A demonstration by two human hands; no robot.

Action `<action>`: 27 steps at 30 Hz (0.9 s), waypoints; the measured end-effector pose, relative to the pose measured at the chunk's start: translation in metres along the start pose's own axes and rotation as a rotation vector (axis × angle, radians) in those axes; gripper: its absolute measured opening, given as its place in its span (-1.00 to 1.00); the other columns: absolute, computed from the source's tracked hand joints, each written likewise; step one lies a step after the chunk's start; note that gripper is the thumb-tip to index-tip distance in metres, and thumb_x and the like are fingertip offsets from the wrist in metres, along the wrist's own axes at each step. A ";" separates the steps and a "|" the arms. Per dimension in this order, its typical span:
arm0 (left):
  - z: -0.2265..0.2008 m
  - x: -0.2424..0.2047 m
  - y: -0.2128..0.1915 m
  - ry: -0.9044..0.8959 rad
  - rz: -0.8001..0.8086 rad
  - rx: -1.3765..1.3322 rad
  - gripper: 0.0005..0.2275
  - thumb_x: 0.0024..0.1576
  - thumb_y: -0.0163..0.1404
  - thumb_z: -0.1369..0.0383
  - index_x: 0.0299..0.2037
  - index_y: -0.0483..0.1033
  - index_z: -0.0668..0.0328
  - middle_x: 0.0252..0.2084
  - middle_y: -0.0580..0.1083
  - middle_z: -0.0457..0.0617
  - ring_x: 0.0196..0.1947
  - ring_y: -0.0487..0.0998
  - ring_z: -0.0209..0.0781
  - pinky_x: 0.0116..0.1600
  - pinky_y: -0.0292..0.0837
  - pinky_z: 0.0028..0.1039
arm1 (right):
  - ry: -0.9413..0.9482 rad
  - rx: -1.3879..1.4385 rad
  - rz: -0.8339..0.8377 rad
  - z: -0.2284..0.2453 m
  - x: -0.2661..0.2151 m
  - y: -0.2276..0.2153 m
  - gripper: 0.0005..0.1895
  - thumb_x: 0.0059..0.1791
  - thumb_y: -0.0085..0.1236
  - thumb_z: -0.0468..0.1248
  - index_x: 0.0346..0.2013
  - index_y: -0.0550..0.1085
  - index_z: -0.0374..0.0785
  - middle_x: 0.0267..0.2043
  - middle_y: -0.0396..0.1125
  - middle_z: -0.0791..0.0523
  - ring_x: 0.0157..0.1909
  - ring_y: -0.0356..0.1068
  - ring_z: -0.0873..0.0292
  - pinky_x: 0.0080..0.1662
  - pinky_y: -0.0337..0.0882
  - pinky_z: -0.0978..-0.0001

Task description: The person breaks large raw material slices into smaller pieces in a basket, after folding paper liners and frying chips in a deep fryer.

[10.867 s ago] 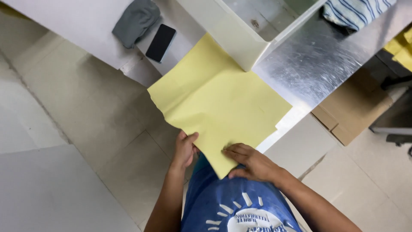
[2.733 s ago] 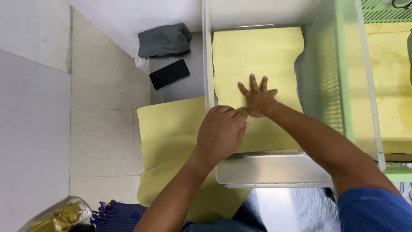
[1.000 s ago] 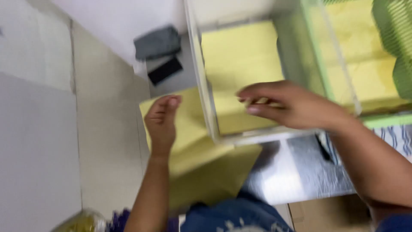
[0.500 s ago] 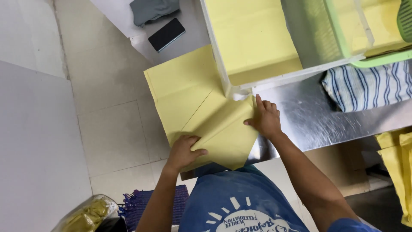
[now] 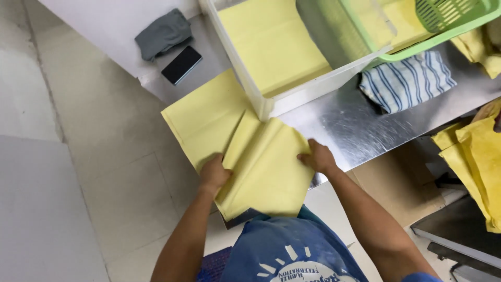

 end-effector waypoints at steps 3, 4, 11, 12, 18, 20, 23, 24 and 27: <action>0.052 0.065 -0.008 0.097 -0.150 0.194 -0.61 0.05 0.20 0.18 0.07 0.57 0.06 -0.16 0.63 0.08 0.01 0.67 0.10 0.01 0.59 -0.15 | 0.028 0.165 0.014 -0.005 -0.029 0.011 -0.48 -0.04 0.22 0.19 0.03 0.50 -0.07 -0.09 0.51 -0.11 0.10 0.49 -0.21 0.09 0.50 -0.05; 0.050 0.063 -0.049 0.046 -0.398 0.295 -0.70 0.10 0.18 0.15 -0.02 0.62 0.05 -0.21 0.62 0.02 -0.06 0.67 0.03 -0.02 0.54 -0.18 | 0.045 0.486 0.050 0.006 -0.048 0.008 -0.61 -0.03 0.25 0.03 -0.11 0.50 -0.18 -0.32 0.46 -0.08 -0.23 0.48 -0.10 -0.24 0.51 0.15; 0.008 -0.002 -0.167 0.173 -0.926 -0.037 -0.44 0.17 0.24 0.25 0.34 0.35 0.29 0.28 0.34 0.34 0.35 0.20 0.49 0.33 0.07 0.22 | 0.191 1.281 0.133 0.067 -0.067 0.077 -0.72 0.00 0.29 -0.25 -0.11 0.47 -0.36 -0.51 0.43 -0.01 -0.60 0.47 0.17 -0.63 0.49 0.57; 0.026 0.003 -0.141 0.175 -0.930 -0.037 -0.44 0.17 0.24 0.25 0.34 0.35 0.29 0.28 0.34 0.34 0.35 0.20 0.49 0.33 0.07 0.22 | 0.187 1.282 0.132 0.069 -0.067 0.086 -0.72 0.00 0.29 -0.25 -0.11 0.47 -0.36 -0.51 0.43 -0.01 -0.60 0.47 0.17 -0.63 0.49 0.57; 0.079 -0.035 -0.027 -0.255 -0.563 -0.596 -0.03 0.23 -0.08 -0.24 0.43 -0.08 0.72 0.43 0.04 0.68 0.48 0.01 0.55 0.49 -0.03 0.20 | 0.242 1.370 0.186 0.091 -0.086 0.101 -0.65 0.06 0.19 -0.25 0.03 0.39 -0.42 -0.38 0.45 -0.07 -0.56 0.50 0.13 -0.58 0.56 0.54; 0.092 -0.029 0.011 -0.233 -0.338 -1.025 -0.35 0.27 0.03 -0.11 0.08 0.35 0.56 -0.09 0.43 0.28 0.04 0.48 0.20 0.08 0.34 -0.03 | 0.183 1.256 0.147 0.095 -0.086 0.093 -0.63 0.03 0.24 -0.26 -0.03 0.41 -0.52 -0.45 0.43 -0.12 -0.58 0.49 0.10 -0.61 0.56 0.50; 0.115 -0.010 0.039 -0.283 -0.383 -1.173 -0.58 0.28 0.13 0.09 -0.09 0.42 0.42 -0.27 0.46 0.15 -0.18 0.57 0.02 -0.10 0.40 -0.13 | 0.115 1.089 0.072 0.096 -0.084 0.066 -0.60 -0.01 0.31 -0.22 -0.10 0.41 -0.51 -0.48 0.40 -0.21 -0.61 0.49 0.01 -0.63 0.56 0.45; 0.120 -0.002 0.045 -0.259 -0.356 -1.163 -0.58 0.28 0.13 0.09 -0.09 0.42 0.42 -0.27 0.46 0.15 -0.18 0.57 0.02 -0.10 0.40 -0.13 | 0.128 1.105 0.040 0.092 -0.089 0.052 -0.60 -0.01 0.31 -0.22 -0.10 0.41 -0.51 -0.48 0.40 -0.21 -0.61 0.49 0.01 -0.63 0.56 0.45; 0.119 -0.002 0.032 -0.256 -0.348 -1.038 -0.67 0.20 0.25 0.18 -0.15 0.47 0.31 -0.27 0.44 0.04 -0.16 0.52 -0.04 -0.04 0.34 -0.12 | 0.069 0.397 -0.065 0.082 -0.096 0.030 -0.28 -0.05 0.26 0.17 0.17 0.33 -0.26 -0.06 0.46 -0.20 0.05 0.49 -0.28 0.02 0.55 -0.14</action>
Point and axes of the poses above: each hand's wrist, its own x-axis towards the middle knuckle, its own y-axis out of the palm, z = x × y, the point moved 3 cm from there along x, towards the middle knuckle
